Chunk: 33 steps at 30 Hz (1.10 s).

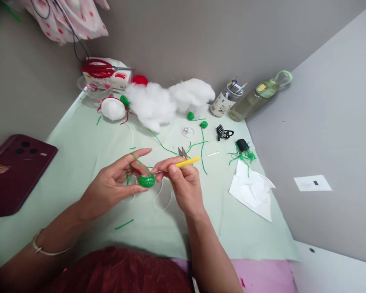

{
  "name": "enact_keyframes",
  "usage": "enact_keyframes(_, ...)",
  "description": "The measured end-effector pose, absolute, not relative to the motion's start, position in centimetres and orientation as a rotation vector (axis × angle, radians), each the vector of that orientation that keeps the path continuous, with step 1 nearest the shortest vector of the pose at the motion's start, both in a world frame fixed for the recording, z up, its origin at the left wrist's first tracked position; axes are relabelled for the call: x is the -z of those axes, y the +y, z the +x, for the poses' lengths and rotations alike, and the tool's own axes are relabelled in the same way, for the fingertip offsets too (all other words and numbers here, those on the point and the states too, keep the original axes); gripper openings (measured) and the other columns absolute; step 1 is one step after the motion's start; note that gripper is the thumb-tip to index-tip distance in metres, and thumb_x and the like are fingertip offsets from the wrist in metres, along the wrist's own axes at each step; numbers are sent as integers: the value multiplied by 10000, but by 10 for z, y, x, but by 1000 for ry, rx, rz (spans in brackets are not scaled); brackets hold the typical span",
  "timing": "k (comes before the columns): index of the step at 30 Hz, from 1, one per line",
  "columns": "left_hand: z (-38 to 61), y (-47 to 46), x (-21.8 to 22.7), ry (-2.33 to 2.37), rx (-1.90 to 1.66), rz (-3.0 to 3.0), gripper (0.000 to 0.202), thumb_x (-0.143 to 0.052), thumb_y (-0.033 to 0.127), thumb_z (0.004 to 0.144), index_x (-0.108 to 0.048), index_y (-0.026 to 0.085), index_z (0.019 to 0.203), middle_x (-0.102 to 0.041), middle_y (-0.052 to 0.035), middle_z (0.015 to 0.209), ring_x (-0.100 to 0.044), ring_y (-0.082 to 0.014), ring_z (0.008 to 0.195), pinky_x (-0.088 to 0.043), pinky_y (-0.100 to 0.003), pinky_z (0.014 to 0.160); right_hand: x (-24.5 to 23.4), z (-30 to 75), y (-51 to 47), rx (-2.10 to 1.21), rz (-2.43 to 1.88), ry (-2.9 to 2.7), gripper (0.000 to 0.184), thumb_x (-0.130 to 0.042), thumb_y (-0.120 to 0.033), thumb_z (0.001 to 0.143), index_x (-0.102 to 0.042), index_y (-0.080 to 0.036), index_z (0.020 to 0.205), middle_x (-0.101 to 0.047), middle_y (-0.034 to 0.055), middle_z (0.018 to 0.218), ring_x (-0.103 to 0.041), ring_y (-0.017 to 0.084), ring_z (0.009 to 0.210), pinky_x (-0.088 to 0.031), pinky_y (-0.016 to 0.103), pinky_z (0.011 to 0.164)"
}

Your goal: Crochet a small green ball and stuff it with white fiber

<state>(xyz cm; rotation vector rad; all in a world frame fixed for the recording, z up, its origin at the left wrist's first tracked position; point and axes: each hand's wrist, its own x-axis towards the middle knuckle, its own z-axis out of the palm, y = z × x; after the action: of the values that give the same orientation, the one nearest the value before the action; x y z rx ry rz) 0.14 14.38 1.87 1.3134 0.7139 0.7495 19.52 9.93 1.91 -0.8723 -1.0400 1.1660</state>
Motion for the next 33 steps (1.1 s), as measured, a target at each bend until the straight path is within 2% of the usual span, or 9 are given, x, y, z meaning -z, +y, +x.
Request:
enact_keyframes(8,-1,147,-16,716,-718,1404,642,-798,179,863,-629,383,1448,-702,24,996,-643,-173,986,-490,-341,1004,-21,200,98,-1198,-868,-1099,235,-601,-390,1049,-736,-229,944,-757,23,880,-713,140,760,-584,295,746)
enact_keyframes(16,0,148,-18,723,-721,1487,598,-758,153,872,-664,365,1423,-728,12,967,-654,-192,956,-525,-365,981,-34,208,91,-917,-1050,-1437,223,-551,-296,1070,-746,-241,976,-761,31,920,-734,159,798,-607,333,785)
enact_keyframes(21,3,147,-15,734,-715,1514,585,-740,132,874,-672,349,1414,-731,14,968,-650,-186,942,-527,-359,970,-42,213,89,-789,-1126,-1705,205,-538,-222,1065,-735,-252,1017,-766,37,936,-736,177,889,-596,333,802)
enact_keyframes(26,5,146,-15,790,-719,1329,631,-798,220,862,-623,296,1463,-718,2,973,-654,-186,951,-520,-358,977,-30,210,89,-551,-1054,-1810,222,-561,-159,1040,-728,-266,1141,-773,63,1030,-740,199,970,-599,371,873)
enact_keyframes(33,15,133,-15,833,-941,1090,648,-849,242,832,-623,242,1439,-690,0,977,-649,-174,966,-518,-336,984,-16,193,86,85,-1125,-1904,410,-660,-107,965,-723,-334,1299,-794,76,1121,-741,233,979,-629,375,801)
